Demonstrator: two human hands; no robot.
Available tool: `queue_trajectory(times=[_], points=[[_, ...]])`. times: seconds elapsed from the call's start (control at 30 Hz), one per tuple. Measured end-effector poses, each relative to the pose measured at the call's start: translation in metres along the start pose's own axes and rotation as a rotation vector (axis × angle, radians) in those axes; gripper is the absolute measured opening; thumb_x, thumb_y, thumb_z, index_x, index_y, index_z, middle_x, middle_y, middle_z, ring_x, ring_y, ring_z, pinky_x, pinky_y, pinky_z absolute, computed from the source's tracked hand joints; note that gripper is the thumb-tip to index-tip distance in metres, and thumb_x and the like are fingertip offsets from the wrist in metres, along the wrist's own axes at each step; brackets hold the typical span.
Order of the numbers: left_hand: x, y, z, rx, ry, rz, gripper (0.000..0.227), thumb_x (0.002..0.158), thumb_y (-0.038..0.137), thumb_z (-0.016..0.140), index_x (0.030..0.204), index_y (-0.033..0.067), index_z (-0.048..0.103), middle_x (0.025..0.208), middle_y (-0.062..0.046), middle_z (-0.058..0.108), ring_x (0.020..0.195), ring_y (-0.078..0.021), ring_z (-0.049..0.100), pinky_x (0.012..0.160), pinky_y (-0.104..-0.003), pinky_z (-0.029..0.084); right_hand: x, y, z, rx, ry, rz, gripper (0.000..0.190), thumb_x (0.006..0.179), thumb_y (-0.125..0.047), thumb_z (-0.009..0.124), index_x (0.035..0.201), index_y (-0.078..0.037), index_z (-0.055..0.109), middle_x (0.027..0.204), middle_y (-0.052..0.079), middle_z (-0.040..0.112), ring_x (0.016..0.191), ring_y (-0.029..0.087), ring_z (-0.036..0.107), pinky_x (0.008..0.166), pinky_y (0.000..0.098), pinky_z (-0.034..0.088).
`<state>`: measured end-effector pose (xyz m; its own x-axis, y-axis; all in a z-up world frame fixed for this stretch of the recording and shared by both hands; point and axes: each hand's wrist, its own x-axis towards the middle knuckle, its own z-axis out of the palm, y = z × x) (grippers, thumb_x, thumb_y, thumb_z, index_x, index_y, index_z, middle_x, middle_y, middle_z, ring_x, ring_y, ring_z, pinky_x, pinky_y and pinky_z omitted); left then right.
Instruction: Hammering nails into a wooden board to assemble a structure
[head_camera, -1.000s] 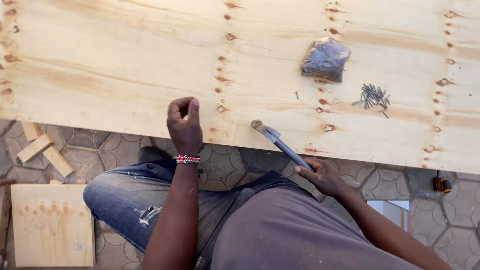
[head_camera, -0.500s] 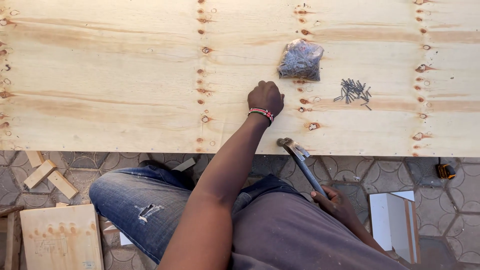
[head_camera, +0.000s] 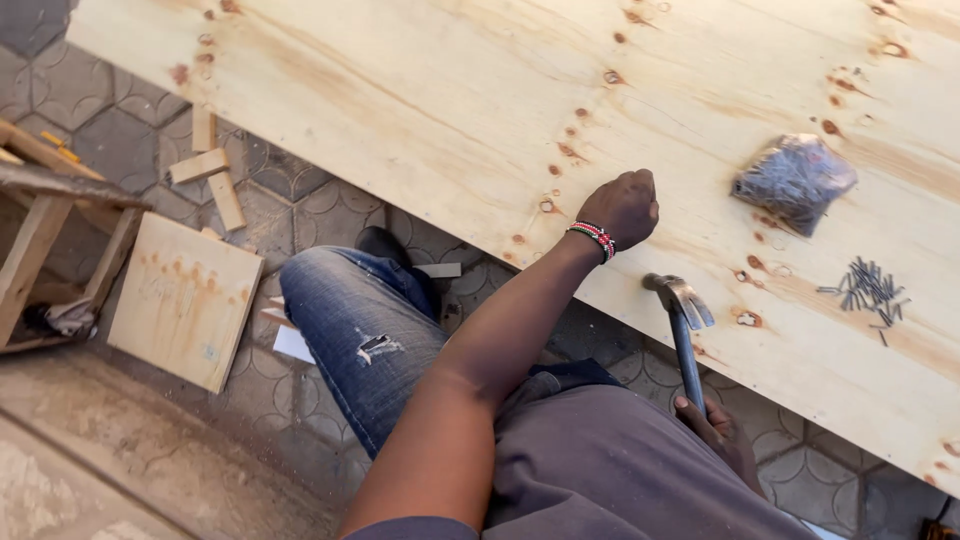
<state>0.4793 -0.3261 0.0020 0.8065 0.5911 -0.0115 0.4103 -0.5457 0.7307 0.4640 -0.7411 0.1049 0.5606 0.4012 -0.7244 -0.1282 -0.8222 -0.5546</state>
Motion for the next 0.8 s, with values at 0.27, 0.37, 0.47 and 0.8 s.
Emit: queue_trajectory(times=[0.27, 0.37, 0.47, 0.8], points=[[-0.115, -0.153, -0.256, -0.41, 0.474, -0.447, 0.019, 0.106, 0.011, 0.076, 0.125, 0.01, 0.075, 0.117, -0.011, 0.086, 0.103, -0.0248, 0.085, 0.089, -0.038, 0.075, 0.053, -0.063, 0.007, 0.031, -0.217, -0.124, 0.041, 0.119, -0.038, 0.078, 0.093, -0.008, 0.067, 0.073, 0.002, 0.052, 0.062, 0.017, 0.043, 0.06, 0.0371, 0.029], [-0.152, -0.225, -0.29, -0.622, 0.747, -0.567, 0.027, 0.105, 0.008, 0.076, 0.131, 0.0054, 0.081, 0.106, -0.009, 0.084, 0.086, -0.0163, 0.081, 0.075, -0.032, 0.077, 0.065, -0.102, 0.02, -0.057, -0.249, -0.173, 0.047, 0.118, -0.04, 0.076, 0.086, -0.01, 0.059, 0.067, 0.001, 0.044, 0.057, 0.016, 0.038, 0.054, 0.0372, 0.025], [-0.179, -0.26, -0.311, -0.706, 1.013, -0.641, 0.025, 0.099, 0.009, 0.079, 0.121, 0.007, 0.091, 0.081, -0.004, 0.08, 0.066, -0.0104, 0.071, 0.062, -0.029, 0.064, 0.057, -0.161, 0.039, -0.184, -0.234, -0.149, 0.052, 0.118, -0.047, 0.073, 0.086, -0.008, 0.06, 0.063, 0.006, 0.044, 0.049, 0.021, 0.041, 0.046, 0.0402, 0.032], [-0.207, -0.32, -0.327, -0.459, 0.939, -0.357, 0.018, 0.103, 0.012, 0.081, 0.115, 0.0112, 0.094, 0.132, -0.007, 0.092, 0.121, -0.0172, 0.086, 0.102, -0.031, 0.071, 0.073, -0.228, 0.086, -0.446, -0.18, -0.149, 0.057, 0.119, -0.058, 0.069, 0.088, -0.01, 0.066, 0.061, 0.008, 0.054, 0.048, 0.024, 0.048, 0.047, 0.0416, 0.036]])
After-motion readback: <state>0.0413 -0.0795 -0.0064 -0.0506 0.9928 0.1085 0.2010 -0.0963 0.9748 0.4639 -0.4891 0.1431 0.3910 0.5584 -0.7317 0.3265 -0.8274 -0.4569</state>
